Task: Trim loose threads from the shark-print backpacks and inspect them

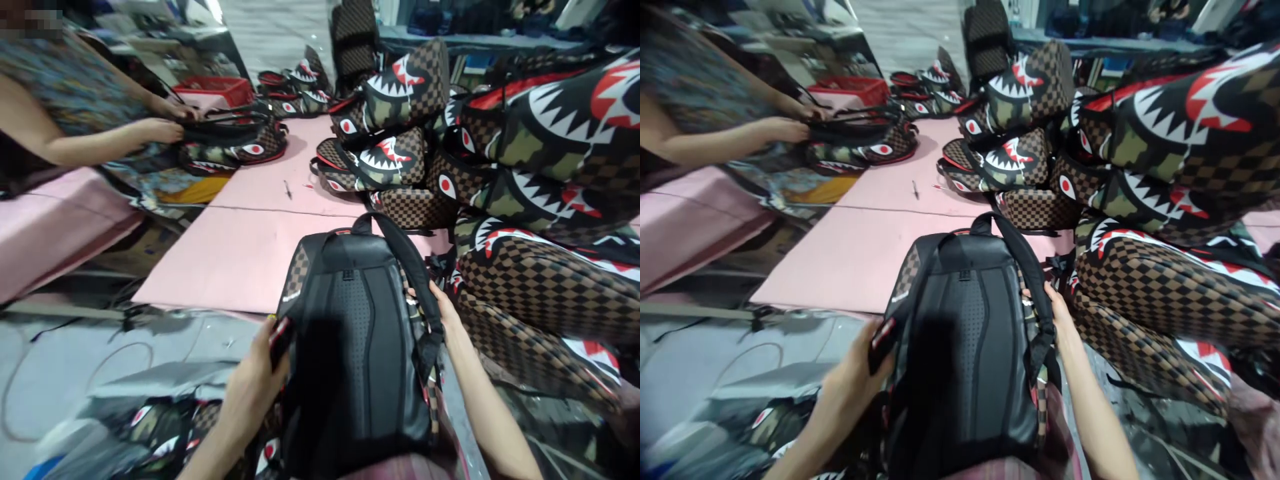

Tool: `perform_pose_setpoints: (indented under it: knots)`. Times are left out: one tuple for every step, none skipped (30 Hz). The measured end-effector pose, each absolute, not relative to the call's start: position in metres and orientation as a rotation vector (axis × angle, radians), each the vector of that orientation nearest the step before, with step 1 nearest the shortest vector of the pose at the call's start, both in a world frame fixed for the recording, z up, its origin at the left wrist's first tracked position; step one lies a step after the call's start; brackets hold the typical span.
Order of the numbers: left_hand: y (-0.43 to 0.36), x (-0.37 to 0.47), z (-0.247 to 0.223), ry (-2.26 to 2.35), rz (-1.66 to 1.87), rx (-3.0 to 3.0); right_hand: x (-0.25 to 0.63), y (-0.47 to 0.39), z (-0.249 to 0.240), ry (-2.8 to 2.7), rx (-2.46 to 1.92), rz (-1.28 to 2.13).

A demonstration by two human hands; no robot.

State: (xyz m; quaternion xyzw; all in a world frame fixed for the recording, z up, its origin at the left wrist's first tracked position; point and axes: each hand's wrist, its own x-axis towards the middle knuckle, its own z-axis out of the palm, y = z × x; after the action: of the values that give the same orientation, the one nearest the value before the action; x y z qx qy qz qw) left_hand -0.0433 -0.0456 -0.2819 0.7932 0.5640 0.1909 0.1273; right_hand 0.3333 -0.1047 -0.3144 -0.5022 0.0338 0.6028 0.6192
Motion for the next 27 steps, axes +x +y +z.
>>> perform_pose_setpoints:
  knots:
    - [-0.025,-0.044,-0.275,1.694,0.630,2.184,0.333,-0.105,-0.313,0.072,-1.160,1.385]
    - [-0.004,-0.043,-0.268,1.723,0.710,2.048,0.332,-0.105,-0.313,0.062,-1.166,1.381]
    - [0.017,-0.040,-0.262,1.716,0.780,1.892,0.332,-0.105,-0.312,0.049,-1.176,1.375]
    - [0.037,-0.036,-0.258,1.644,0.835,1.709,0.332,-0.105,-0.312,0.026,-1.191,1.369]
    - [0.054,-0.031,-0.256,1.546,0.878,1.498,0.332,-0.106,-0.312,-0.007,-1.211,1.371]
    - [0.068,-0.025,-0.256,1.445,0.886,1.276,0.332,-0.107,-0.313,-0.046,-1.233,1.378]
    - [0.079,-0.021,-0.258,1.355,0.858,1.056,0.333,-0.107,-0.314,-0.087,-1.251,1.391]
    - [0.088,-0.017,-0.262,1.274,0.798,0.863,0.334,-0.108,-0.316,-0.122,-1.264,1.410]
    - [0.094,-0.015,-0.267,1.209,0.735,0.709,0.336,-0.108,-0.319,-0.147,-1.273,1.430]
    - [0.098,-0.014,-0.271,1.161,0.684,0.597,0.337,-0.108,-0.321,-0.157,-1.279,1.445]
    - [0.101,-0.015,-0.275,1.128,0.651,0.532,0.339,-0.108,-0.323,-0.155,-1.285,1.454]
    - [0.103,-0.016,-0.279,1.111,0.638,0.505,0.340,-0.109,-0.325,-0.149,-1.294,1.462]
    - [0.104,-0.018,-0.281,1.105,0.637,0.505,0.341,-0.109,-0.325,-0.143,-1.305,1.469]
    - [0.105,-0.020,-0.283,1.106,0.637,0.522,0.342,-0.109,-0.325,-0.143,-1.317,1.475]
    - [0.106,-0.022,-0.284,1.107,0.630,0.547,0.342,-0.108,-0.324,-0.151,-1.329,1.480]
    - [0.107,-0.024,-0.285,1.107,0.616,0.573,0.341,-0.108,-0.323,-0.165,-1.340,1.481]
    - [0.109,-0.026,-0.286,1.110,0.603,0.603,0.340,-0.108,-0.322,-0.183,-1.350,1.476]
    - [0.110,-0.028,-0.287,1.115,0.597,0.630,0.339,-0.107,-0.320,-0.200,-1.362,1.463]
    - [0.110,-0.029,-0.289,1.117,0.593,0.646,0.337,-0.107,-0.319,-0.216,-1.379,1.443]
    - [0.110,-0.029,-0.290,1.124,0.594,0.670,0.336,-0.107,-0.319,-0.230,-1.402,1.416]
    - [0.109,-0.029,-0.291,1.157,0.629,0.735,0.334,-0.107,-0.319,-0.242,-1.435,1.382]
    - [0.107,-0.028,-0.291,1.212,0.697,0.829,0.333,-0.109,-0.321,-0.255,-1.477,1.340]
    - [0.106,-0.026,-0.290,1.281,0.794,0.928,0.333,-0.111,-0.322,-0.277,-1.529,1.289]
    - [0.104,-0.022,-0.288,1.357,0.913,1.048,0.335,-0.113,-0.324,-0.304,-1.595,1.204]
    - [0.104,-0.017,-0.286,1.433,1.039,1.201,0.337,-0.116,-0.325,-0.346,-1.684,1.085]
    - [0.106,-0.009,-0.282,1.476,1.139,1.392,0.340,-0.120,-0.325,-0.417,-1.795,0.942]
    - [0.110,0.001,-0.278,1.461,1.180,1.611,0.343,-0.123,-0.323,-0.518,-1.926,0.781]
